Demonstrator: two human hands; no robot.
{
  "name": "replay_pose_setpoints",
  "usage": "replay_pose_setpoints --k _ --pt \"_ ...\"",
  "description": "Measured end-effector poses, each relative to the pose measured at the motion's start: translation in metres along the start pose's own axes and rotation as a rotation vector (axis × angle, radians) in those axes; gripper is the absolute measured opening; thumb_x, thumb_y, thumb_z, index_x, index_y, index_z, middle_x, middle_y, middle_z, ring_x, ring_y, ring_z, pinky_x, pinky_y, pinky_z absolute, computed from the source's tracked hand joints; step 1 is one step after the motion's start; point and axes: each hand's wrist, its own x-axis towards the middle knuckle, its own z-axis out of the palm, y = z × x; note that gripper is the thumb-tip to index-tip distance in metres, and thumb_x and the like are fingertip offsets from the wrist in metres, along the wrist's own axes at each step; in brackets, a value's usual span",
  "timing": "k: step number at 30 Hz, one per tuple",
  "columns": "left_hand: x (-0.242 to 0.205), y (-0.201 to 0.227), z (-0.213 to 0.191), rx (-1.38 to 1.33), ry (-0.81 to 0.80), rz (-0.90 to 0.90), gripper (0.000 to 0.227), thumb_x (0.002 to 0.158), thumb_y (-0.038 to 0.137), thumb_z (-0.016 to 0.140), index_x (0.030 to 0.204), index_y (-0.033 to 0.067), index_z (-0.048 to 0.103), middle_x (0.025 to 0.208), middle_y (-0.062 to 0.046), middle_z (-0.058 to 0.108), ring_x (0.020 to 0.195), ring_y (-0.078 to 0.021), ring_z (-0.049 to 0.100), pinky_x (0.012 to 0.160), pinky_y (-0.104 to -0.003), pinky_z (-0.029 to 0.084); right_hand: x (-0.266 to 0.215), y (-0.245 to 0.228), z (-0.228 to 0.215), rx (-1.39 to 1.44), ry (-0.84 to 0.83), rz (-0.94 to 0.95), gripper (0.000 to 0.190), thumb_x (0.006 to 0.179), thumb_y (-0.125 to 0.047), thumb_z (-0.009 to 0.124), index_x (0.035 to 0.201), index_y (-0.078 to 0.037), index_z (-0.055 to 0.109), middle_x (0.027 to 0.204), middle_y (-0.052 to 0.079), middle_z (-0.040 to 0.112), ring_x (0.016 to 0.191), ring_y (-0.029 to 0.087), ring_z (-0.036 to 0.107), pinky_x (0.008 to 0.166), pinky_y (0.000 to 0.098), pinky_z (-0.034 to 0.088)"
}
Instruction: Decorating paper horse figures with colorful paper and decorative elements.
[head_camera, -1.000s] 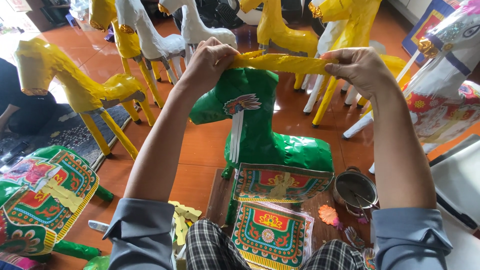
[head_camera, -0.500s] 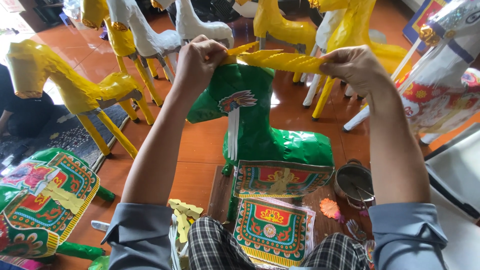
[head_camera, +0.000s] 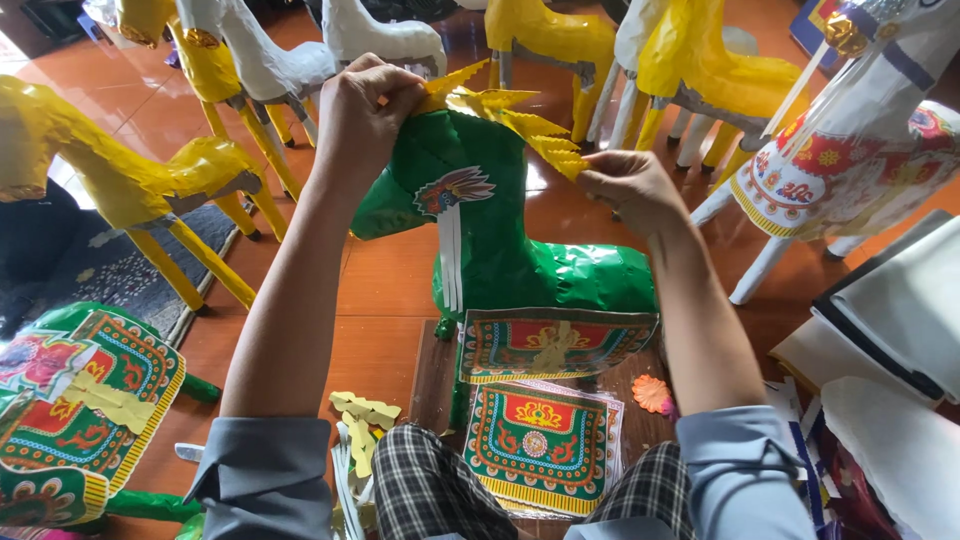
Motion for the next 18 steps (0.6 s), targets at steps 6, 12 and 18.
replay_pose_setpoints --k 6,12,18 --pt "-0.001 0.000 0.000 0.011 0.001 0.005 0.008 0.093 0.004 0.073 0.101 0.0025 0.076 0.092 -0.008 0.064 0.081 -0.0184 0.061 0.069 -0.027 0.054 -0.007 0.025 0.027 0.282 0.045 0.045 0.030 0.075 -0.007 0.079 0.104 -0.002 0.072 0.093 0.010 0.073 0.075 0.015 0.070 0.061 0.0242 0.062" --pt "-0.001 -0.002 0.000 0.038 0.006 0.014 0.007 0.094 0.005 0.075 0.101 0.0034 0.077 0.093 -0.008 0.065 0.080 -0.0170 0.061 0.065 -0.025 0.053 0.002 0.059 0.042 0.423 0.087 0.014 0.029 0.075 -0.004 0.080 0.103 -0.005 0.073 0.090 0.009 0.073 0.074 0.013 0.068 0.067 0.0222 0.059" --pt "-0.001 -0.002 0.002 0.034 0.024 0.023 0.007 0.092 0.002 0.077 0.099 0.0029 0.078 0.090 -0.007 0.065 0.078 -0.0149 0.062 0.064 -0.024 0.052 0.010 0.088 0.060 0.626 0.099 -0.089 0.028 0.074 0.001 0.081 0.101 -0.004 0.074 0.093 0.012 0.074 0.075 0.016 0.069 0.064 0.0229 0.057"
